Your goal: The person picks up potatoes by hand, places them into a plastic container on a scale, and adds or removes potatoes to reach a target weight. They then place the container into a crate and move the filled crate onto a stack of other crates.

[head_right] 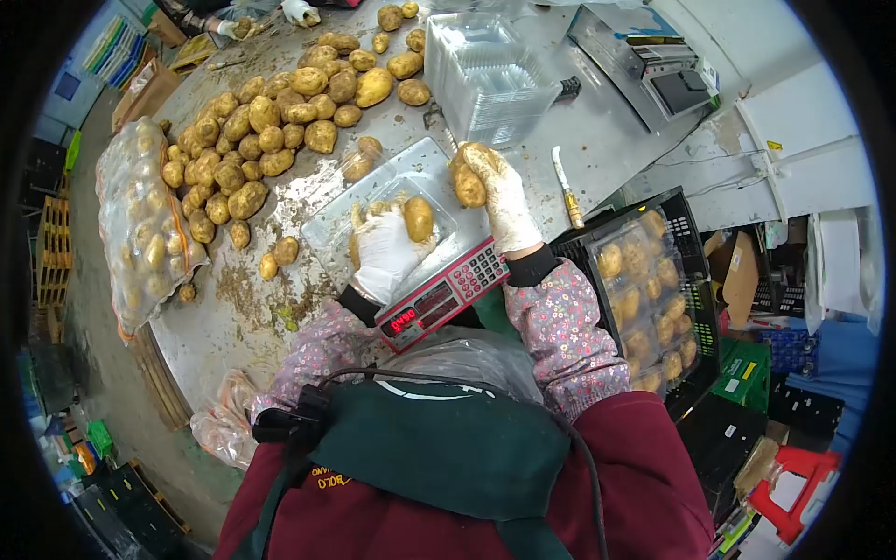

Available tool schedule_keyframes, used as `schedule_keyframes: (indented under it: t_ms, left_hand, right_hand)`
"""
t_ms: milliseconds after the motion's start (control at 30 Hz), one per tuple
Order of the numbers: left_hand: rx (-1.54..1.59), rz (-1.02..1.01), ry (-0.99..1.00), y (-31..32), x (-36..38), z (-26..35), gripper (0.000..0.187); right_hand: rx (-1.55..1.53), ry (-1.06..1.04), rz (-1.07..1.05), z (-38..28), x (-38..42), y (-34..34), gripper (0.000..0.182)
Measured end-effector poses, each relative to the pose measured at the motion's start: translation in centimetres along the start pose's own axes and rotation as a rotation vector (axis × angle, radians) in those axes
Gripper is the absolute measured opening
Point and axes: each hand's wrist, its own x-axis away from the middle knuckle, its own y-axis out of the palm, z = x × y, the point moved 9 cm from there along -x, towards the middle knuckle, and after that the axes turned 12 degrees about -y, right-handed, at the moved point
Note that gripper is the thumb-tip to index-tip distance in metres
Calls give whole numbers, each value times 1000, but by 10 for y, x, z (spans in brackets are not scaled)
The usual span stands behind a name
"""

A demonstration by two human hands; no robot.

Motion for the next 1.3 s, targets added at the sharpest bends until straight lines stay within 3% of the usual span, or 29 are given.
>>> schedule_keyframes:
  t_ms: [33, 100, 167, 233, 267, 300, 367, 433, 467, 500, 567, 633, 700, 733, 767, 833, 867, 900, 1000, 1100, 1133, 1200, 1300]
  left_hand:
    - [-5, -1, -2, -4, 1, -2, 79]
    - [215, 195, 6, -37, 10, -7, 75]
    - [303, 163, -46, -40, 12, -28, 65]
    - [984, 308, -164, -43, 17, -69, 50]
    - [1343, 183, -237, -31, 18, -82, 43]
    - [1406, 163, -259, -13, 17, -103, 44]
    - [1670, 155, -314, -26, 24, -104, 43]
    - [1713, 188, -348, -39, 27, -107, 44]
    - [1759, 212, -374, -41, 29, -108, 44]
    - [1764, 207, -378, -43, 31, -111, 44]
    - [1337, 97, -314, -52, 29, -114, 44]
    - [1330, 99, -245, -53, 22, -113, 49]
    - [1157, 160, -105, -85, 20, -83, 47]
    - [987, 187, -46, -89, 17, -80, 59]
    - [990, 178, -51, -91, 14, -77, 59]
    - [671, 252, 169, -114, 16, -47, 68]
    - [683, 248, 235, -122, 16, -35, 74]
    - [686, 236, 230, -126, 17, -30, 74]
    - [826, 155, 188, -125, 17, -29, 73]
    - [921, 333, 27, -128, 21, -60, 60]
    - [917, 441, -8, -120, 23, -83, 64]
    - [1014, 464, -118, -96, 31, -123, 61]
    - [1133, 503, -314, -71, 54, -169, 47]
  right_hand:
    - [31, -11, -11, 0, -2, 2, 35]
    - [134, -81, -42, -9, -3, 14, 36]
    - [240, -149, -75, -10, -2, 27, 37]
    - [360, -173, -160, 8, 0, 41, 40]
    - [296, -91, -165, 22, 4, 49, 41]
    - [291, -84, -174, 26, 8, 56, 41]
    - [605, -161, -231, 12, 20, 76, 43]
    - [784, -154, -287, 19, 24, 86, 45]
    - [866, -365, -329, 17, 26, 96, 44]
    - [944, -579, -368, 13, 31, 105, 44]
    - [894, -575, -355, 8, 30, 109, 41]
    - [780, -529, -348, -3, 25, 111, 41]
    - [711, -431, -405, -12, 18, 112, 41]
    - [534, -317, -509, -13, 19, 121, 42]
    - [353, -200, -603, -14, 22, 130, 43]
    - [265, -108, -625, -14, 24, 138, 45]
    - [244, 0, -653, -5, 25, 138, 46]
    - [219, 110, -678, 4, 29, 137, 48]
    - [289, 14, -535, -3, 15, 116, 55]
    - [431, -160, -375, -4, 7, 85, 57]
    - [439, -209, -289, -3, 8, 74, 56]
    - [499, -303, -191, -4, 15, 61, 57]
    - [567, -228, -170, 1, 27, 58, 58]
